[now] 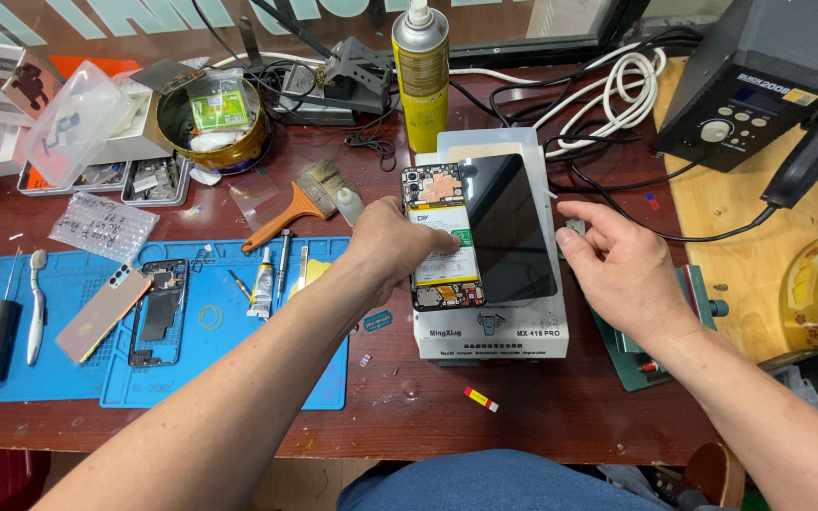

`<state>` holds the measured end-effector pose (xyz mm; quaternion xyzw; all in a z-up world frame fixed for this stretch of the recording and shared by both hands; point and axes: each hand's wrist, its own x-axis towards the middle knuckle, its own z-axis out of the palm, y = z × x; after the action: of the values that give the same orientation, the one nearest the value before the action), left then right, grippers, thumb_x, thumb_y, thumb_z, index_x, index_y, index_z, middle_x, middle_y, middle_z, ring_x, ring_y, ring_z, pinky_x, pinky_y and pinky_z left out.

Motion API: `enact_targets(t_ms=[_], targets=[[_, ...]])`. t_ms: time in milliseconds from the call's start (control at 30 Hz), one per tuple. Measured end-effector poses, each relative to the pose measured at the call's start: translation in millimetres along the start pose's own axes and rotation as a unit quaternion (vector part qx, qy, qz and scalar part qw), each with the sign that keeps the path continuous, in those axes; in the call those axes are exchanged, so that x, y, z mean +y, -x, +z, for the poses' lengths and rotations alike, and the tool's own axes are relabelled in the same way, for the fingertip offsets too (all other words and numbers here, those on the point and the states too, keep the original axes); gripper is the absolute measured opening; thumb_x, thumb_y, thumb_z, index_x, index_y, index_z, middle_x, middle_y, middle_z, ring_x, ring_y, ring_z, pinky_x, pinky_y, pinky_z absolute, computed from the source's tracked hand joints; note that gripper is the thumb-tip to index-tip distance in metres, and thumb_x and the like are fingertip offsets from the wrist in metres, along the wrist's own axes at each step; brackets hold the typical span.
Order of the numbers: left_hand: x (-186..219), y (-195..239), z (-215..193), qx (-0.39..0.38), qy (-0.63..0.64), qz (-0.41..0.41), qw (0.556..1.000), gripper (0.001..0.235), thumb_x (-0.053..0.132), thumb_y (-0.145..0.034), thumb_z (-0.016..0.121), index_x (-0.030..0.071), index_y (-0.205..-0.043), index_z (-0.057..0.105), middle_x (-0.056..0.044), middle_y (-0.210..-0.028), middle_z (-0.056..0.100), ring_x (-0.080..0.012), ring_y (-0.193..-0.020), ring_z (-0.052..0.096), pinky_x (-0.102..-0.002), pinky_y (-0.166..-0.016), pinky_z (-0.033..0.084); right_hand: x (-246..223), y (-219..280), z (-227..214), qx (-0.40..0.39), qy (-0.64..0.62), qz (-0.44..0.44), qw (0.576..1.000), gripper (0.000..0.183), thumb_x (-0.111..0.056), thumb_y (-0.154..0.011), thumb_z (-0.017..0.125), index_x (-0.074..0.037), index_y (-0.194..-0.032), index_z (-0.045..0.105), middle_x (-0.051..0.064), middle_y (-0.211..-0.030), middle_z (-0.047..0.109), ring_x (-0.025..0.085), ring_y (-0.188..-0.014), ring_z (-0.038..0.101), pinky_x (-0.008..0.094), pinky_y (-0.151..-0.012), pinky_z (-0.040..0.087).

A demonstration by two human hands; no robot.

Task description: The person aligns a smartphone display assembly with the phone's internal chassis and repeatedly presses along the edges to seat the screen. The person also briefly handles a separate display component before returning to the main assembly.

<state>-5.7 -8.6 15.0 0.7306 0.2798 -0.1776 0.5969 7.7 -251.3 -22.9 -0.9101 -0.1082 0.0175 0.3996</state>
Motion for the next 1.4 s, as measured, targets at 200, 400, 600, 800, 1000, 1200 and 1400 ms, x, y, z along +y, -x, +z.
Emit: enact_targets(t_ms=[200,400,600,800,1000,1200,1400], targets=[[0.3,-0.1,-0.3,0.0,0.0,-0.002,1.0,0.041,0.001,-0.08,0.078,-0.003,-0.117,0.06,-0.022,-0.109,0.077,-0.0299,-0.09,0.08,-0.041,-0.073,0.069,-4.8,-1.1,-2.5,-0.012,-0.005,-0.001,1.0,0.037,-0.02,-0.094,0.068,-0.01,-0.129,0.07,0.006,-0.059,0.06,0.012,-0.055,0.053,0.03,-0.055,0.048],[-0.9,-0.5,-1.6,0.004,-0.017,0.002,1.0,0.042,0.004,-0.079,0.079,-0.003,-0.116,0.062,-0.021,-0.107,0.077,-0.0288,-0.09,0.08,-0.039,-0.073,0.068,-5.9,-2.2,-2.6,-0.011,0.016,0.006,1.0,0.036,-0.021,-0.092,0.069,-0.009,-0.127,0.07,0.005,-0.06,0.064,0.012,-0.055,0.058,0.031,-0.057,0.05],[-4.0,-4.1,-1.3,0.008,-0.023,0.006,1.0,0.041,0.005,-0.077,0.081,-0.003,-0.114,0.065,-0.02,-0.106,0.078,-0.0279,-0.089,0.08,-0.038,-0.074,0.067,-6.4,-0.4,-4.3,-0.007,0.019,0.009,1.0,0.037,-0.02,-0.092,0.069,-0.01,-0.128,0.07,0.006,-0.06,0.063,0.013,-0.055,0.057,0.032,-0.057,0.049],[-7.8,-8.3,-1.3,0.0,0.004,0.015,1.0,0.041,0.002,-0.076,0.081,-0.004,-0.113,0.065,-0.02,-0.106,0.078,-0.0278,-0.088,0.08,-0.038,-0.073,0.067,-10.0,3.6,-5.1,-0.018,0.025,0.026,0.999,0.038,-0.022,-0.092,0.068,-0.011,-0.129,0.069,0.005,-0.062,0.065,0.013,-0.055,0.059,0.031,-0.058,0.05],[-6.5,-7.4,-1.9,-0.002,-0.013,0.006,1.0,0.039,0.004,-0.077,0.081,-0.002,-0.112,0.066,-0.019,-0.104,0.079,-0.0266,-0.084,0.08,-0.037,-0.066,0.066,-11.0,12.2,-7.3,-0.035,0.016,0.05,0.998,0.036,-0.023,-0.094,0.066,-0.013,-0.128,0.07,0.005,-0.064,0.068,0.012,-0.056,0.06,0.031,-0.058,0.051],[-3.8,-5.6,-2.6,0.018,-0.064,-0.003,0.998,0.039,0.01,-0.076,0.084,0.002,-0.11,0.065,-0.017,-0.096,0.079,-0.0213,-0.068,0.074,-0.031,-0.044,0.048,-6.4,17.6,-7.1,-0.018,0.015,0.053,0.998,0.036,-0.022,-0.094,0.065,-0.013,-0.128,0.071,0.005,-0.063,0.068,0.012,-0.056,0.06,0.031,-0.058,0.051],[-3.8,-4.8,-2.8,0.015,-0.07,0.0,0.997,0.038,0.011,-0.076,0.084,0.003,-0.109,0.068,-0.014,-0.093,0.079,-0.017,-0.062,0.071,-0.029,-0.039,0.042,-1.6,23.2,-6.3,-0.008,0.016,0.041,0.999,0.036,-0.022,-0.093,0.067,-0.013,-0.128,0.071,0.006,-0.062,0.066,0.014,-0.055,0.057,0.033,-0.058,0.05]])
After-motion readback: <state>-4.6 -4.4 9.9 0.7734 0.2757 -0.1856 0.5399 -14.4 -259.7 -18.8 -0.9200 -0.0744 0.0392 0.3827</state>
